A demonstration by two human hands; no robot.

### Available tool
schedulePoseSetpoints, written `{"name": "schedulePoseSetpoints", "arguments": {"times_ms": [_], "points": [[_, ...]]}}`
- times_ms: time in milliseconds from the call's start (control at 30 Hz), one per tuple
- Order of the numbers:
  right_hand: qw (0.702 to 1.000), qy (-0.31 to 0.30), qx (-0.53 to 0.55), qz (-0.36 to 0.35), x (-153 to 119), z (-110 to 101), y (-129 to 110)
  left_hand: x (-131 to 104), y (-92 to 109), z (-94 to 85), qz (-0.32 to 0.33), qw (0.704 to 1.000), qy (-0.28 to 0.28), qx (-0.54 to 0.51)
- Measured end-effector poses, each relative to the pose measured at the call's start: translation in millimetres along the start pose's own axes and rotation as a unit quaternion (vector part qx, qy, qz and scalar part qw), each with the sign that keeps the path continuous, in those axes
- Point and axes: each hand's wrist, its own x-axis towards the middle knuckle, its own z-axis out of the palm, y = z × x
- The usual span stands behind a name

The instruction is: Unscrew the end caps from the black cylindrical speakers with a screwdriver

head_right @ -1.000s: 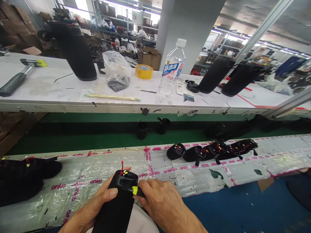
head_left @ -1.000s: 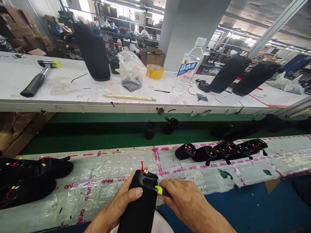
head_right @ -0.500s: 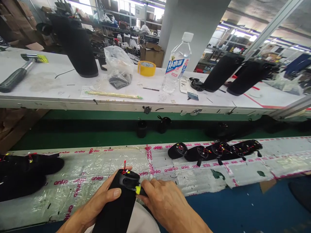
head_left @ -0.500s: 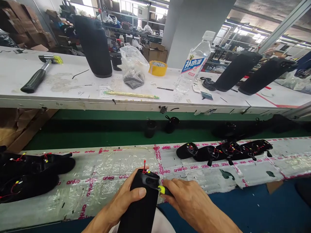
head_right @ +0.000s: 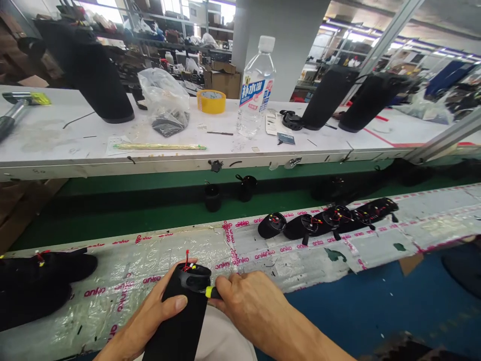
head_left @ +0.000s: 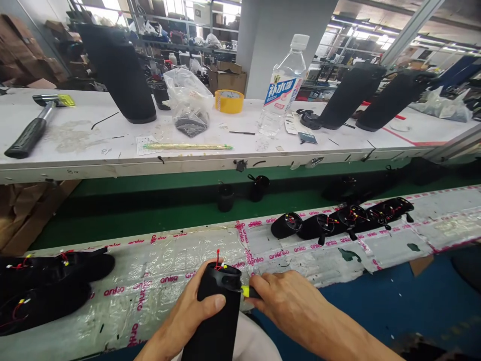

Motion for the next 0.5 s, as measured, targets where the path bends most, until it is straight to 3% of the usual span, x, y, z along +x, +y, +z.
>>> {"name": "schedulePoseSetpoints", "arguments": {"times_ms": [167,267,367,500], "points": [[1.000,0.014,-0.001,0.005,-0.2,-0.9,-2.0,-2.2,2.1,0.3,0.036,0.996,0.054,0.060],[0.990,0.062,0.120,0.033,-1.1,6.6,0.0,-2.8,1.1,0.0,0.018,0.999,0.017,-0.020],[0.957,0.109,0.254,0.089,-2.5,10.9,1.0,-2.4,-1.2,0.0,-0.031,0.996,0.004,-0.086],[0.965,0.075,0.223,0.117,-5.1,10.2,-4.8,-2.0,1.1,0.5,-0.001,0.998,0.034,-0.051]]}}
